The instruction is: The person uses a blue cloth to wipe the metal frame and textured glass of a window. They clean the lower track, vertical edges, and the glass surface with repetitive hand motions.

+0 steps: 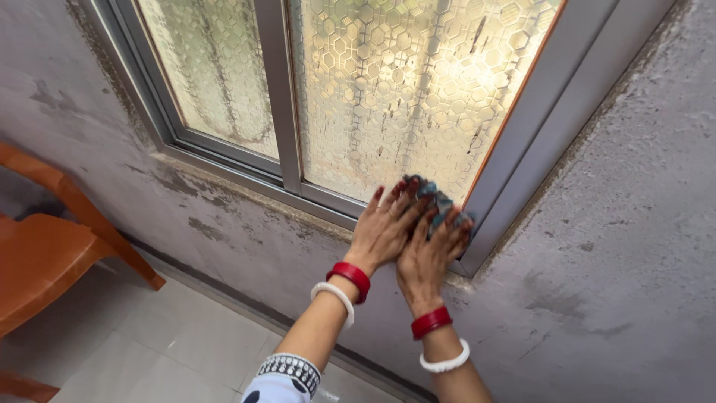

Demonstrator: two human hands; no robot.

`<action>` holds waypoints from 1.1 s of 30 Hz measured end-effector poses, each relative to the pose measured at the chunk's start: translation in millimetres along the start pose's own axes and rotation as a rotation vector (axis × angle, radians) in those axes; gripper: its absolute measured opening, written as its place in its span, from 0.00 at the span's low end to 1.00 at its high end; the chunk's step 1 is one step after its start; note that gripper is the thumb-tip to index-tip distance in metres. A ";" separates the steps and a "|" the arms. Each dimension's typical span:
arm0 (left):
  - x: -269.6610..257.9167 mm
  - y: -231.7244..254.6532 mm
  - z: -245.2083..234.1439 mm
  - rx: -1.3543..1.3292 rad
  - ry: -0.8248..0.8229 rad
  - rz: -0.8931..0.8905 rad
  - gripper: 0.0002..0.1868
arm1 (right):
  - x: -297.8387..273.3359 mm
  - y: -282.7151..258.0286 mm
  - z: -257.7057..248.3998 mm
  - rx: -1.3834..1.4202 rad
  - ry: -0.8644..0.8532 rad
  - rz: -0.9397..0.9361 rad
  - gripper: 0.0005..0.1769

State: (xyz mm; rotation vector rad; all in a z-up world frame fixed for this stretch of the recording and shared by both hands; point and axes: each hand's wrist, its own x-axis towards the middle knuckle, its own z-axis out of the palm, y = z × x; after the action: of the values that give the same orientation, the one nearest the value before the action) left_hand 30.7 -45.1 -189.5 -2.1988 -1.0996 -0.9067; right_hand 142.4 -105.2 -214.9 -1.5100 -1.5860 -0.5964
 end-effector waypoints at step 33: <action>78.7 -160.0 -81.3 0.086 0.258 -0.386 0.37 | 194.6 -130.8 -1.2 -0.020 0.079 -0.441 0.34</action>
State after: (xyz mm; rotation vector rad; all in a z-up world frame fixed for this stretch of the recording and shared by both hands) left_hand -93.9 23.2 -54.6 -1.7680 -1.4277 -1.2397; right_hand 32.9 -17.4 -27.1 -1.1352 -1.8667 -0.9059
